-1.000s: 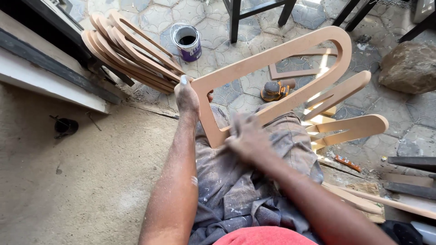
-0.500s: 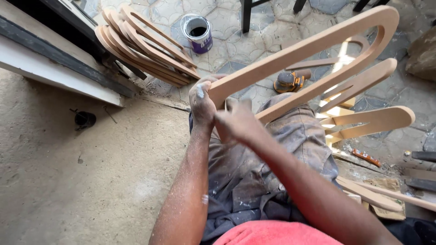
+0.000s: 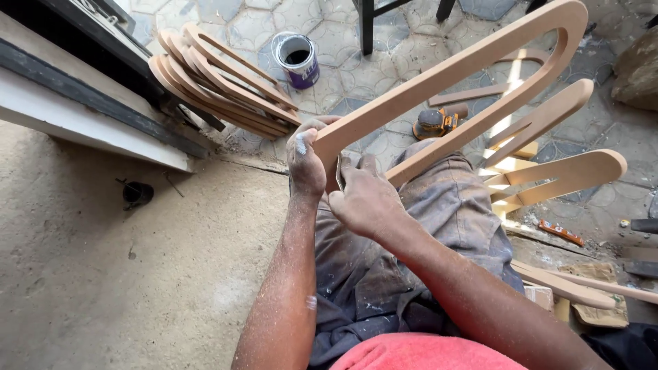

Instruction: Sanding curved wooden furniture frame components using sandpaper and an electric orbital sander.

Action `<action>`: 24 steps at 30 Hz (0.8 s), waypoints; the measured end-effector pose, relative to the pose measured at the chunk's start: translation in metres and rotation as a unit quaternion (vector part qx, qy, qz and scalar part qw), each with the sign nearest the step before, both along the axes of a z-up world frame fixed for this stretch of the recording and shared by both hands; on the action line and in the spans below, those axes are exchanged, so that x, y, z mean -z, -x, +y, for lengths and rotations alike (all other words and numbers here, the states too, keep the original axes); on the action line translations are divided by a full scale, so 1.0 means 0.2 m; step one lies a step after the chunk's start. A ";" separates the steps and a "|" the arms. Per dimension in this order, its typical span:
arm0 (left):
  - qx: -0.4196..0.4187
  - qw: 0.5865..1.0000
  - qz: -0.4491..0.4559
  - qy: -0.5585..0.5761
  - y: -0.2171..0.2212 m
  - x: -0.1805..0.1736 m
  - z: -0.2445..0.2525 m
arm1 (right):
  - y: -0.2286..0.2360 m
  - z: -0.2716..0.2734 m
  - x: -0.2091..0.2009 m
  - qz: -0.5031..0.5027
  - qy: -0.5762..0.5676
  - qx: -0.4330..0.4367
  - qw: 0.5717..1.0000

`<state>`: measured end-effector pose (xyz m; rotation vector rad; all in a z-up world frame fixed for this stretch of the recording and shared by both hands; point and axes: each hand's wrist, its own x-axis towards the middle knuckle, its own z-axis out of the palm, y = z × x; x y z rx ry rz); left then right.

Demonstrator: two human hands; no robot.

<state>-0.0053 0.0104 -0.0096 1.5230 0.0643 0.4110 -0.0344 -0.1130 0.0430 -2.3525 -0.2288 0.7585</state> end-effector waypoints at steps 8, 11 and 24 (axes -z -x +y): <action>0.014 0.999 0.010 0.046 -0.01 0.02 0.00 | 0.08 0.02 -0.09 0.053 -0.096 0.044 0.993; 0.033 0.998 0.020 0.047 0.03 0.00 -0.02 | -0.02 0.03 -0.02 0.074 -0.019 0.029 0.997; 0.048 0.998 -0.015 0.029 -0.02 0.00 0.03 | -0.05 -0.13 0.14 -0.056 -0.081 -0.088 0.991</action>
